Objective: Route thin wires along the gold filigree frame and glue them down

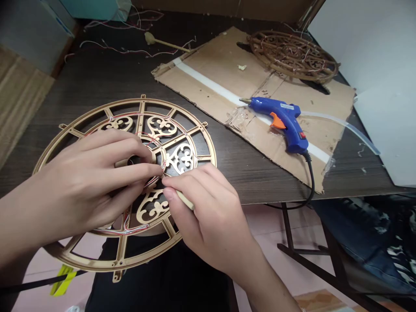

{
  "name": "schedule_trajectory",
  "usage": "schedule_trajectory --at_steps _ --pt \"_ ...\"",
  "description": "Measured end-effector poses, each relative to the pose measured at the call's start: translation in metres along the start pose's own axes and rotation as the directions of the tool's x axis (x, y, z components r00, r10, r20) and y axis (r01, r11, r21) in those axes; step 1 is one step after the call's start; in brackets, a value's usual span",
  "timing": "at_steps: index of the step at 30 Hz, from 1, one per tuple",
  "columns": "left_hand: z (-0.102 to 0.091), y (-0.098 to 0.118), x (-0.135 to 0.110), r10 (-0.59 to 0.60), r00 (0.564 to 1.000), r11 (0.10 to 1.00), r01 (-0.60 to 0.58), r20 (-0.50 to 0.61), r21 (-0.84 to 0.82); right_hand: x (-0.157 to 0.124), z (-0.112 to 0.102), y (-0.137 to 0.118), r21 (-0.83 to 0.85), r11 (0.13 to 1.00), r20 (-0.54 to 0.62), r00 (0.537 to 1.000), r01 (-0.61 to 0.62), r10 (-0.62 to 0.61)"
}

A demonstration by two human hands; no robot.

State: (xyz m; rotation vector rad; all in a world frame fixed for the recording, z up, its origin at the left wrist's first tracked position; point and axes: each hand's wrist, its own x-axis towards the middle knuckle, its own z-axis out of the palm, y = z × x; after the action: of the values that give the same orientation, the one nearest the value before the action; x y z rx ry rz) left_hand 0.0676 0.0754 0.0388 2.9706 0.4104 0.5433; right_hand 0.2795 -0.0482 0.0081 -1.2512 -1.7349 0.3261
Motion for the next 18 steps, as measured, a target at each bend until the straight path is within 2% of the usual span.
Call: schedule_trajectory --at_steps 8,18 --pt "0.0003 0.0015 -0.0018 -0.043 0.999 0.999 0.043 0.003 0.000 -0.0029 -0.0011 0.0010 0.013 0.999 -0.040 0.998 -0.046 0.046" --pt "0.0019 -0.0005 0.0008 -0.005 1.000 1.000 0.005 -0.020 0.000 -0.0037 -0.0012 0.0012 0.020 0.999 -0.029 0.999 -0.039 0.040"
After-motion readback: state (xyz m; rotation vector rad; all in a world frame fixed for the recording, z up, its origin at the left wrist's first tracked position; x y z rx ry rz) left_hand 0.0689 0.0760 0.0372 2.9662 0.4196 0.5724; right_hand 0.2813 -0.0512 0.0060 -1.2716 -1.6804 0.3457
